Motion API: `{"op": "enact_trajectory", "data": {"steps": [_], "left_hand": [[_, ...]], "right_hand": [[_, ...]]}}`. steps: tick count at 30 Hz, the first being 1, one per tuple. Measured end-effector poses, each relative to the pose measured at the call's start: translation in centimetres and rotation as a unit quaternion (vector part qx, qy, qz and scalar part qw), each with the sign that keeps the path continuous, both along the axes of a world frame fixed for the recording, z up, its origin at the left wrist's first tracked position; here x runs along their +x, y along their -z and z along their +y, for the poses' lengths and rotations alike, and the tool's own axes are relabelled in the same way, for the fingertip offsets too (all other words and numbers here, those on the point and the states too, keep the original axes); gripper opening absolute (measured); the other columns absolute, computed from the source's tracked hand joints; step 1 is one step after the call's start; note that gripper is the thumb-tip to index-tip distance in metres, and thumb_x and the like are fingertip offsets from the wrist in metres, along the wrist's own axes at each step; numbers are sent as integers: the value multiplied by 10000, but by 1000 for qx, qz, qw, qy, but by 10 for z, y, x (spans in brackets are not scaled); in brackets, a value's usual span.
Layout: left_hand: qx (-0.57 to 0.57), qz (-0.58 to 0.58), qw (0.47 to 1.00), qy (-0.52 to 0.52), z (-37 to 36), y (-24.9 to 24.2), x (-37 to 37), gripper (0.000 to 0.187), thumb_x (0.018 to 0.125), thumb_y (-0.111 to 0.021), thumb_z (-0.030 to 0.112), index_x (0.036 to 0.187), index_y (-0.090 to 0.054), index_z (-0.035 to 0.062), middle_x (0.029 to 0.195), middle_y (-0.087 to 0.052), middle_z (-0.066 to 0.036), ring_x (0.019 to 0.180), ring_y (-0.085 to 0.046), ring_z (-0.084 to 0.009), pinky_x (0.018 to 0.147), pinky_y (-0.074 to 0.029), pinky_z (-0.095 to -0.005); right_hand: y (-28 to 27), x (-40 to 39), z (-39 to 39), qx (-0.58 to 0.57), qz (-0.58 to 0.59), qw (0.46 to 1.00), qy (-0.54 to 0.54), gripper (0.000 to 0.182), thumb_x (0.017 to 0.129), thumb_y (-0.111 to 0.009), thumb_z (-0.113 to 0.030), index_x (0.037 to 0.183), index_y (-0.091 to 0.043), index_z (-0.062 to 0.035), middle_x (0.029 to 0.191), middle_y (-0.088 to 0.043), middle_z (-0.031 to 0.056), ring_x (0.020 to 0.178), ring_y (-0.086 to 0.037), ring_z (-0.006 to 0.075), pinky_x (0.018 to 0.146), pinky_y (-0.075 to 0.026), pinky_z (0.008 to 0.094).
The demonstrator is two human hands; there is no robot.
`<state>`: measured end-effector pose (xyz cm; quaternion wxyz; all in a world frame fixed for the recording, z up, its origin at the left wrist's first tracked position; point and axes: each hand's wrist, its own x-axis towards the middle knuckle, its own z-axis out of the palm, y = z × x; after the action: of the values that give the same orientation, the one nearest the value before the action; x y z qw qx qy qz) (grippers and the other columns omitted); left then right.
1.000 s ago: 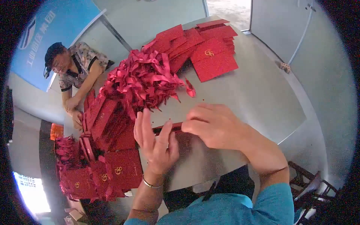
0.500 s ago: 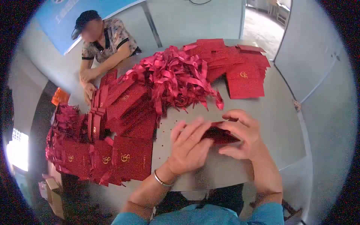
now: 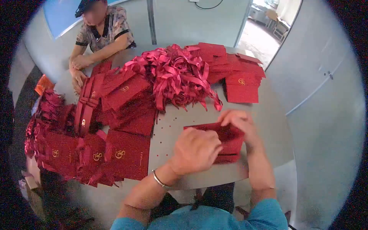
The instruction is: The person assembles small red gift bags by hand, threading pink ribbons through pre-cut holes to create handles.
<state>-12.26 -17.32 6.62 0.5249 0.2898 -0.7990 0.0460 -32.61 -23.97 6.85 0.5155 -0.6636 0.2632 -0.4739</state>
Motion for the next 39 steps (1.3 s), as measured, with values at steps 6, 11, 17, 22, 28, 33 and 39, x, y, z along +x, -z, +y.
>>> {"op": "enact_trajectory", "data": {"steps": [6,11,17,22,28,33,39], "left_hand": [[308,-33,947,-83,-12,11,2,206,842,-634,255,823,-578,59,764,-662,-162,706,-670,-310,630,-528,-437],[339,-83,933,-82,-22,33,3,292,870,-598,321,850,-594,30,759,-666,-180,713,-668,-350,650,-529,-472],[387,-129,909,-83,-27,40,3,323,869,-598,355,870,-623,32,793,-672,-186,769,-669,-359,705,-531,-474],[404,-120,904,-77,-29,39,4,363,898,-553,394,909,-639,41,843,-679,-186,794,-669,-364,716,-531,-477],[360,-81,925,-89,-37,48,0,369,939,-480,397,945,-644,66,847,-681,-178,799,-666,-368,707,-530,-485],[379,-57,919,-94,-37,49,0,369,942,-478,402,989,-626,68,836,-670,-197,794,-653,-396,703,-516,-503],[356,89,925,-95,-36,44,1,314,929,-536,333,1070,-577,56,816,-660,-210,784,-641,-419,683,-496,-512]], "right_hand": [[19,20,-37,142,165,973,70,164,873,-651,-142,974,-677,-16,866,-652,24,813,-610,128,755,-482,258],[11,56,-107,-120,273,945,133,270,847,-683,-153,1085,-659,-27,941,-664,50,901,-623,159,805,-501,294],[18,99,-142,-406,477,748,220,366,768,-732,-200,1078,-649,-26,963,-668,178,947,-601,370,847,-480,428],[6,90,-110,-267,398,841,252,253,835,-685,-208,1009,-653,-28,779,-656,91,741,-620,235,695,-498,347],[0,47,-64,113,147,974,130,158,957,-560,-177,912,-619,-38,691,-578,-13,593,-512,73,540,-409,226],[-9,34,-30,100,110,985,83,188,980,-546,-198,1016,-628,-33,674,-500,-36,583,-428,34,507,-316,192],[-5,27,2,36,214,968,125,198,968,-575,-223,921,-664,-53,638,-491,-78,568,-416,14,491,-324,204]]}}
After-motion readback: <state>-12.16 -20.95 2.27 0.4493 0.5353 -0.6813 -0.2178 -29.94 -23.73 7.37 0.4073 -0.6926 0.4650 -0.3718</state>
